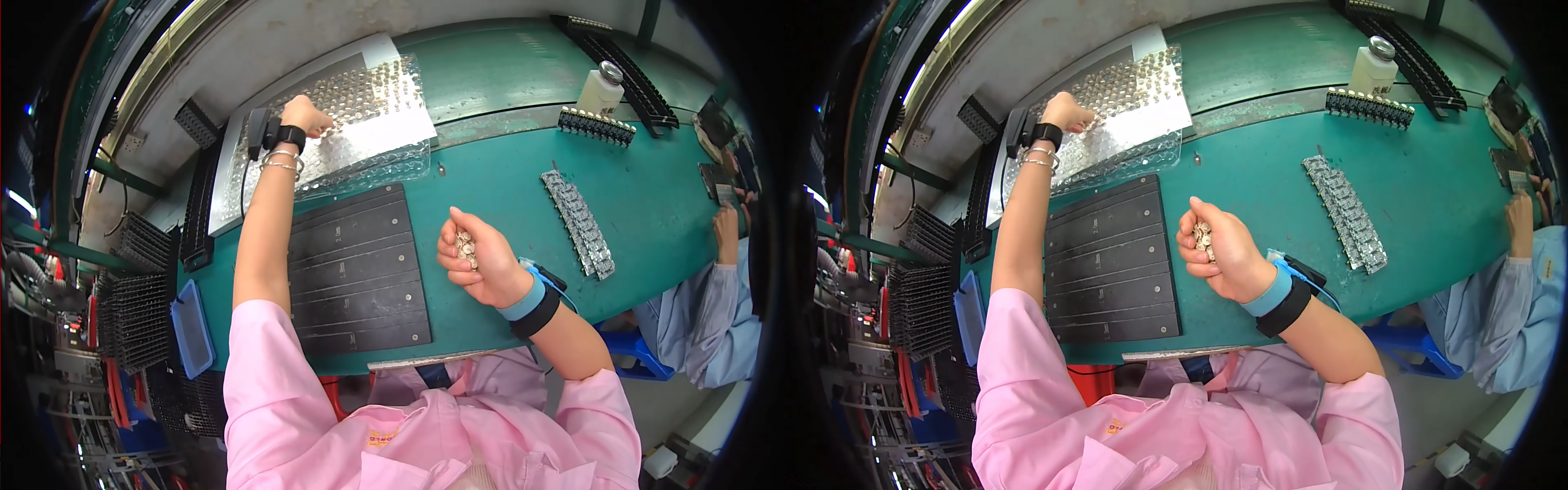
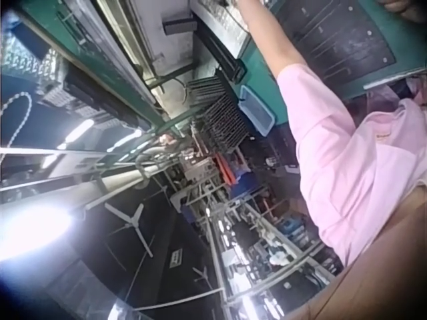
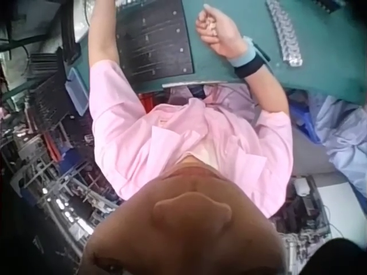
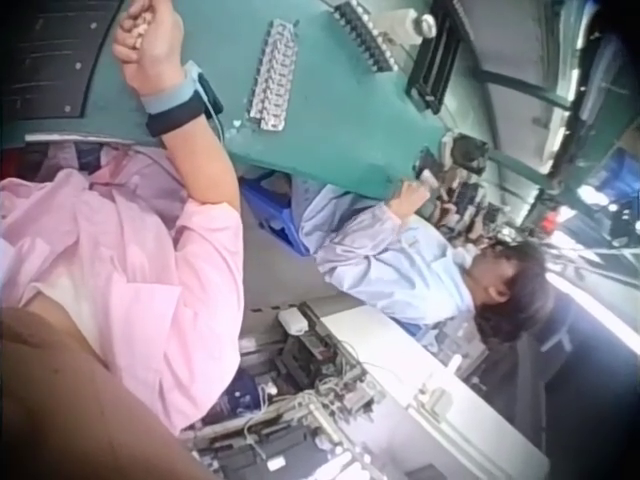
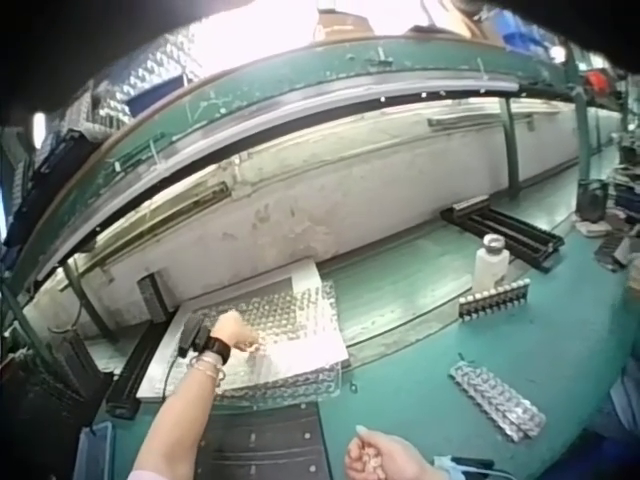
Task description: Manually inserting small plastic components into a terminal block or circuit board module.
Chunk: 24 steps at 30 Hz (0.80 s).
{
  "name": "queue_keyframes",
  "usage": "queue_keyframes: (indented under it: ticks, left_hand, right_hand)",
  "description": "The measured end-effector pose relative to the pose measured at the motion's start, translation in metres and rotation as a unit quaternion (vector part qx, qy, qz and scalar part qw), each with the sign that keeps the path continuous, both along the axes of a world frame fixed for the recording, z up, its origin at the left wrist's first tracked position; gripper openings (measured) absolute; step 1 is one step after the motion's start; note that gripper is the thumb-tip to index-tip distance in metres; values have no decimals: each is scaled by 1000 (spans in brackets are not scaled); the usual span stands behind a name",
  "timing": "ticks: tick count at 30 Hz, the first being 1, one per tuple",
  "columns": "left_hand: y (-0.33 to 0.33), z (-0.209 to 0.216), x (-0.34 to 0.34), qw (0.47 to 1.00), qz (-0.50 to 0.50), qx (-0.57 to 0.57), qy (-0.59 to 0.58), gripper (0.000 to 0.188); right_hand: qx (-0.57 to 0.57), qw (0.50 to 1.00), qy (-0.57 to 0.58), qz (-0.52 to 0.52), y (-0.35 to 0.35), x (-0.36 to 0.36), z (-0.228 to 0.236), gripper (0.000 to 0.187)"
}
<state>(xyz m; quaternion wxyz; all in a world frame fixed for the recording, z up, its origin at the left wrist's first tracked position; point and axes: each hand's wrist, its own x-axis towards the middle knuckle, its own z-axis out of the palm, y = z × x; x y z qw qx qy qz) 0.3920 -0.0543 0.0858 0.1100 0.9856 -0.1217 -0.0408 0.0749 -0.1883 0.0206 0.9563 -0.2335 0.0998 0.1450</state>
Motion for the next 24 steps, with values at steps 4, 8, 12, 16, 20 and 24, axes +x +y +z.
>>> queue_keyframes:
  ticks: [4, 8, 12, 16, 20, 24]
  left_hand:
    - [4, 0, 2, 998, 3, -55, 37, 22]
    - [-7, -2, 4, 999, -18, 28, 13, 25]
    - [4, -5, 11, 999, -10, 21, 23, 26]
    - [-5, 3, -3, 999, -7, 42, 19, 26]
    - [-7, 13, 0, 996, -6, 73, 58, 24]
    - [-9, 6, -7, 996, -9, 86, 23, 25]
  right_hand:
    - [4, 1000, -8, 8, -1, 0, -1, 31]
    - [-1, 1000, 3, -1, -1, 1, 0, 31]
    - [5, 1000, -5, 5, 2, 0, 0, 31]
    - [-7, 1000, 5, -1, 0, 0, 1, 31]
    - [-22, 1000, 11, -8, 1, 0, 4, 31]
    - [-20, 1000, 12, -13, 0, 1, 0, 30]
